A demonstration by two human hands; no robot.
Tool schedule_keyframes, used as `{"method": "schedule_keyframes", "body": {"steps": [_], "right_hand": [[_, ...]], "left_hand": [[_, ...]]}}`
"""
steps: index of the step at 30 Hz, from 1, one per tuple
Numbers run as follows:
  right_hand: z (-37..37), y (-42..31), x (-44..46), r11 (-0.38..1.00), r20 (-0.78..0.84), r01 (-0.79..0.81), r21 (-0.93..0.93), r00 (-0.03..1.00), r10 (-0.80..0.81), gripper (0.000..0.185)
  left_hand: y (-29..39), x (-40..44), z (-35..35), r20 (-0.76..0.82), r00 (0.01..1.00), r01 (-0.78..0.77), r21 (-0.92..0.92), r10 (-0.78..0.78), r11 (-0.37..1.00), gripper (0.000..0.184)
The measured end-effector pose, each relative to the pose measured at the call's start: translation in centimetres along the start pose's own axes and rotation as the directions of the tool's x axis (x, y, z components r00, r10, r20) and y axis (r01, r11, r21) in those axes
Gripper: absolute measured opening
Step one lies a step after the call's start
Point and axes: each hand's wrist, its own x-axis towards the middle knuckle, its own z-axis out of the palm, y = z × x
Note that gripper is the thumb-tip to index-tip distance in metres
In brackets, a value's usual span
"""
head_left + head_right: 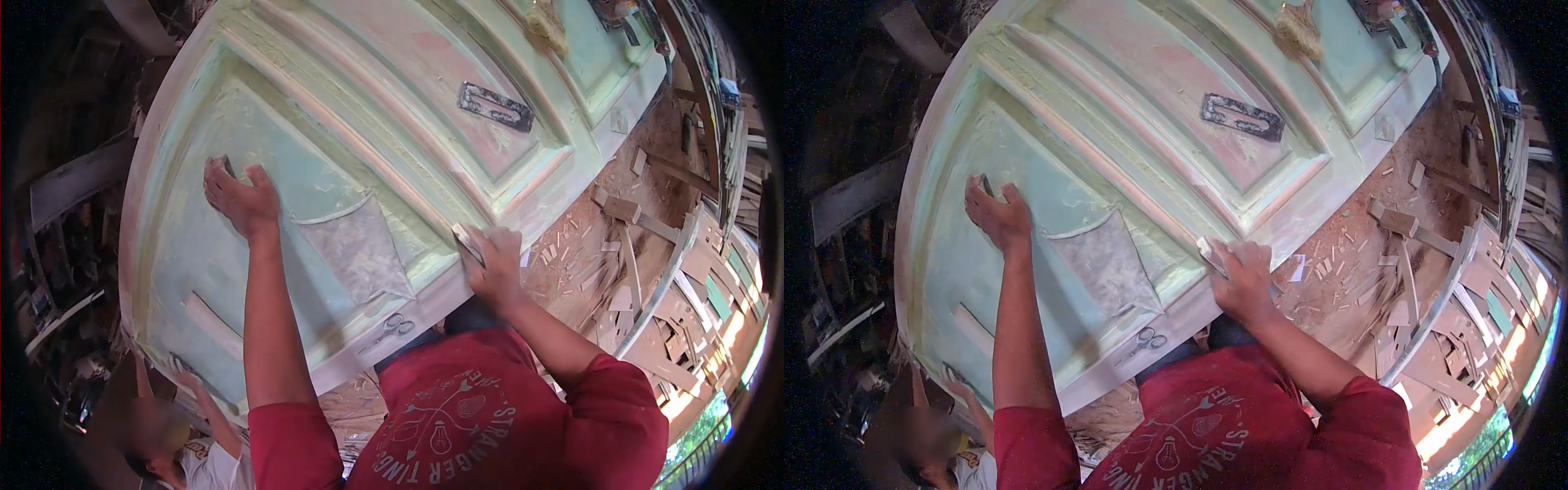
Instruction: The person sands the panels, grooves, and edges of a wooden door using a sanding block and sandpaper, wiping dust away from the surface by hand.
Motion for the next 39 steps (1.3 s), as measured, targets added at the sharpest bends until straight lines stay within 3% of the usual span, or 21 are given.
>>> {"method": "schedule_keyframes", "body": {"steps": [3, 6, 8, 10, 13, 16, 17, 19, 21, 24, 27, 36, 39], "right_hand": [[3.4, -0.5, 3.1, 0.997, -0.102, 0.058, 0.044, 0.993, -0.053, 0.035], [9.2, -6.1, 15.3, 0.975, -0.227, 0.108, 0.192, 0.972, -0.063, 0.032], [12.4, -10.0, 24.1, 0.972, -0.137, 0.068, 0.226, 0.99, -0.038, 0.031], [14.4, -12.8, 29.5, 0.974, -0.2, 0.105, 0.2, 0.978, -0.064, 0.034], [13.4, -10.7, 25.7, 0.982, -0.26, 0.096, 0.162, 0.964, -0.051, 0.033], [7.6, -4.6, 12.2, 0.97, -0.166, 0.052, 0.236, 0.986, -0.012, 0.029], [6.4, -1.6, 7.1, 0.983, -0.067, 0.002, 0.185, 0.998, 0.01, 0.035], [1.7, 1.4, 0.2, 0.998, -0.035, 0.039, 0.055, 0.999, -0.037, 0.048], [-0.5, 2.7, -2.7, 0.998, 0.061, -0.053, -0.015, 0.997, 0.054, 0.047], [-1.3, 1.1, 2.4, 0.97, -0.014, -0.193, 0.146, 0.98, 0.197, 0.044], [0.9, 1.4, 4.6, 0.989, -0.076, -0.023, 0.149, 0.997, 0.035, 0.045], [0.8, 2.0, 4.5, 0.996, -0.152, 0.083, 0.008, 0.985, -0.081, 0.046], [2.1, 2.3, 4.6, 0.982, -0.172, 0.131, 0.136, 0.979, -0.107, 0.046]], "left_hand": [[0.3, 0.3, -0.3, 0.034, 0.999, 0.026, -0.02, -0.025, 0.999, 0.054], [0.1, 0.1, -0.1, 0.017, 1.0, 0.023, -0.014, -0.023, 1.0, 0.054], [0.0, 0.0, -0.1, 0.022, 0.999, 0.028, -0.029, -0.027, 0.999, 0.054], [0.3, 0.1, -0.2, 0.038, 0.999, 0.041, -0.039, -0.039, 0.998, 0.054], [0.2, 0.0, -0.4, 0.055, 0.997, 0.047, -0.039, -0.045, 0.998, 0.054], [-0.4, 0.0, 0.1, 0.024, 1.0, 0.005, -0.026, -0.004, 1.0, 0.054], [-0.4, 0.1, 0.1, 0.025, 1.0, 0.001, -0.018, -0.001, 1.0, 0.054], [-0.3, 0.1, -0.1, 0.024, 1.0, 0.003, -0.01, -0.003, 1.0, 0.054], [0.1, 0.2, -0.3, 0.021, 1.0, -0.004, -0.026, 0.005, 1.0, 0.054], [0.0, 0.2, -0.2, 0.022, 1.0, -0.004, -0.034, 0.005, 0.999, 0.054], [0.0, 0.3, -0.1, 0.017, 1.0, 0.006, -0.024, -0.005, 1.0, 0.053], [-0.1, 0.3, -0.2, 0.022, 1.0, -0.001, -0.023, 0.002, 1.0, 0.052], [0.0, 0.3, -0.2, 0.021, 1.0, 0.015, -0.015, -0.015, 1.0, 0.052]]}}
